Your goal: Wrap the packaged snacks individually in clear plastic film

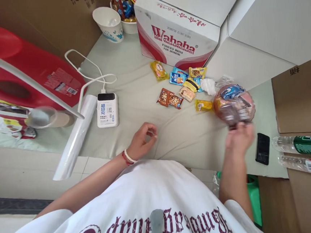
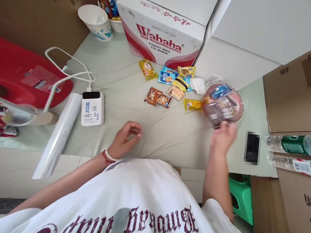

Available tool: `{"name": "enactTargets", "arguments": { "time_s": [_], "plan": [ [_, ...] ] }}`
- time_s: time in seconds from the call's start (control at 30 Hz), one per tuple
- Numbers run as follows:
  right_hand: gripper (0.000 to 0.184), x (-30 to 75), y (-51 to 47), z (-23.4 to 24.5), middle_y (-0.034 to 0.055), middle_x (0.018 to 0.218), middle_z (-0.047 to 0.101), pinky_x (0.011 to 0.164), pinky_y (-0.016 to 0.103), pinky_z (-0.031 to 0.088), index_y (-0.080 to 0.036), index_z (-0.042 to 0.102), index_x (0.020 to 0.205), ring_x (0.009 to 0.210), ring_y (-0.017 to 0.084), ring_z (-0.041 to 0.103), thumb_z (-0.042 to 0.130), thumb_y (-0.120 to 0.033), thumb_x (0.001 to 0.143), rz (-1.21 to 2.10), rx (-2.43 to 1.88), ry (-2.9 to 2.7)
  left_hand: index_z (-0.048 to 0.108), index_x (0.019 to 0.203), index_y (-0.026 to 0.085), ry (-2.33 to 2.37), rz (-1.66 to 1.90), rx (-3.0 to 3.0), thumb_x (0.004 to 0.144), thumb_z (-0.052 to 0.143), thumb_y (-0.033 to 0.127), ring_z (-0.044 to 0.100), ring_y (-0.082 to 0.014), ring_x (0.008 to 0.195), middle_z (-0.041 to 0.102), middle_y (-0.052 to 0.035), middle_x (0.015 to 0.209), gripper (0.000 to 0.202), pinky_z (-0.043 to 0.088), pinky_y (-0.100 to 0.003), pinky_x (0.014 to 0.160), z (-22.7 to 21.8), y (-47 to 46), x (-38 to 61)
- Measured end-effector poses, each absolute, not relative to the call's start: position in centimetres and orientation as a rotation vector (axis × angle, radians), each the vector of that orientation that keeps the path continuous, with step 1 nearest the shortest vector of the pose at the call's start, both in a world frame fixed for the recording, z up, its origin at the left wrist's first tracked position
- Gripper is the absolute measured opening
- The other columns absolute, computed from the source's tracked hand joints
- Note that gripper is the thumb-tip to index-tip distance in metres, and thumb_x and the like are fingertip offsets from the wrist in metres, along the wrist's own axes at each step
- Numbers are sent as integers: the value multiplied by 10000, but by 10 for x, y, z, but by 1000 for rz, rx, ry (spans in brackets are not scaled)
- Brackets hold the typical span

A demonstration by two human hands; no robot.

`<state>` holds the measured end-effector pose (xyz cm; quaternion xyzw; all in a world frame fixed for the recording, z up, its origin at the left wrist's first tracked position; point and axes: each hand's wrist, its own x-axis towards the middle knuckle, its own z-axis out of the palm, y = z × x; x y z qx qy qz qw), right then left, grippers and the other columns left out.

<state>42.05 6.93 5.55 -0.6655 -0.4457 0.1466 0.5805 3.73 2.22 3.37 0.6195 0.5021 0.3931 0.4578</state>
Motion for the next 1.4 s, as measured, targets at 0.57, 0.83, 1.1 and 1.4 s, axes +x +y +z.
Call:
{"name": "enactTargets", "arguments": {
  "time_s": [0.57,0.83,1.1,1.4],
  "plan": [
    [372,523,166,92,207,1181,627,938,455,338,-130,736,1238,1073,244,490,525,-191,938,124,-2500,-1361,607,979,220,1594,775,1851,936,474,240,652,-223,900,666,-73,979,141,537,-361,806,6,-10,-6],
    [447,487,131,107,259,1270,479,1043,560,307,-116,596,1356,1232,375,405,342,-241,1010,-488,-2043,-1516,608,976,223,1577,799,1865,933,489,224,642,-208,842,667,-64,949,127,536,-347,766,7,-10,-9],
    [404,430,107,84,131,1546,459,1167,635,232,-238,667,1293,1467,365,287,642,-322,899,-370,-2008,-2312,602,973,223,1594,768,1872,931,485,217,642,-210,836,668,-67,964,125,534,-350,765,8,-9,-7],
    [342,523,63,91,92,1471,584,1180,668,105,-339,796,988,1504,339,275,523,-164,878,-326,-2140,-2253,615,977,225,1570,766,1868,931,484,206,649,-214,869,675,-79,982,140,541,-354,781,8,-9,-7]
  ]
}}
